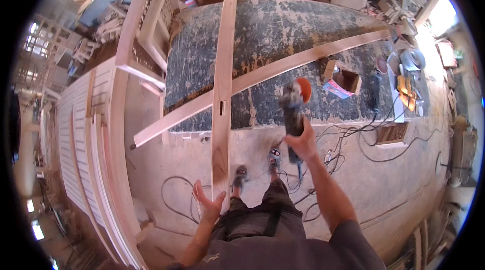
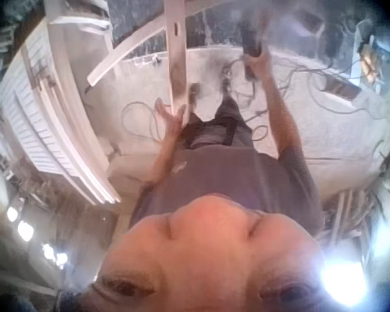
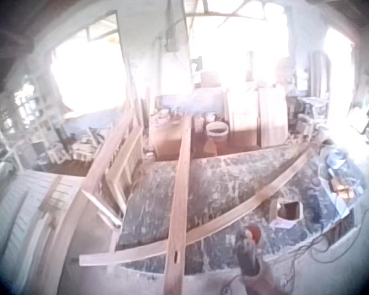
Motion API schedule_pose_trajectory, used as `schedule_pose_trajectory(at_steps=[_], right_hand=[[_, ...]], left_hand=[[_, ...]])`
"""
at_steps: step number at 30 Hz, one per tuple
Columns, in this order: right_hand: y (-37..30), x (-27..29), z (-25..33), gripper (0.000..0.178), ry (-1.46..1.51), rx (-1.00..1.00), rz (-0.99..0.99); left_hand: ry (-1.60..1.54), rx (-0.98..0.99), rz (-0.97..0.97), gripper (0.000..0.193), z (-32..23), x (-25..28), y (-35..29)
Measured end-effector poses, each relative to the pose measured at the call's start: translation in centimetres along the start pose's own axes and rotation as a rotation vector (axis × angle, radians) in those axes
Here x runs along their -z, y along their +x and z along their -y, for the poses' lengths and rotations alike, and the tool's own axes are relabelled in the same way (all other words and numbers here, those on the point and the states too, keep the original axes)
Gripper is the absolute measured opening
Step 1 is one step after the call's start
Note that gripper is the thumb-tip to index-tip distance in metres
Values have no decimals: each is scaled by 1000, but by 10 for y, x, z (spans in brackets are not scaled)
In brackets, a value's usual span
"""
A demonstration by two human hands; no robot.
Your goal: The person sands a wooden piece using a handheld angle grinder with a sanding disc. They apply glue to a joint, insert a small wooden block, and continue sanding the edges and surfaces of the wood. The person then places the finished piece on a stack of similar wooden components.
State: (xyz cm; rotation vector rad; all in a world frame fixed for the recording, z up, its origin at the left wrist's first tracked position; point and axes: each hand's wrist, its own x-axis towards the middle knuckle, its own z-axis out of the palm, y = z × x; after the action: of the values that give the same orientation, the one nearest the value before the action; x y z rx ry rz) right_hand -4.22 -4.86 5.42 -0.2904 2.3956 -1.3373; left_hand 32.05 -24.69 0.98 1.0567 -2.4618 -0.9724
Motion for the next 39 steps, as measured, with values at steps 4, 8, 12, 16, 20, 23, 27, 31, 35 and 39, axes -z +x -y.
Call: schedule_pose_trajectory(at_steps=[4,8,12,16,20,23,27,31,35,39], right_hand=[[103,14,-25,80,-268,189,-61],[158,29,-15,103,-580,171,-138],[179,33,-57,104,-830,195,-232],[151,15,-52,102,-976,-7,-195],[128,6,-98,100,-1162,142,-180],[112,-1,-105,98,-1230,246,-140],[100,-4,-101,99,-1225,303,-131],[92,4,-105,97,-1127,467,-178],[111,10,-120,95,-915,158,-150],[120,20,-128,90,-930,157,-96]], left_hand=[[-334,530,176,121,12,-27,-30],[-203,514,220,110,6,-17,-27],[-303,561,250,109,9,-9,-35],[-572,725,192,92,21,-5,-63],[-658,797,230,80,16,16,-67],[-735,815,189,79,30,20,-93],[-952,863,96,83,32,24,-118],[-964,872,109,97,44,25,-146],[-643,834,124,111,33,25,-152],[-312,721,7,118,20,12,-146]])
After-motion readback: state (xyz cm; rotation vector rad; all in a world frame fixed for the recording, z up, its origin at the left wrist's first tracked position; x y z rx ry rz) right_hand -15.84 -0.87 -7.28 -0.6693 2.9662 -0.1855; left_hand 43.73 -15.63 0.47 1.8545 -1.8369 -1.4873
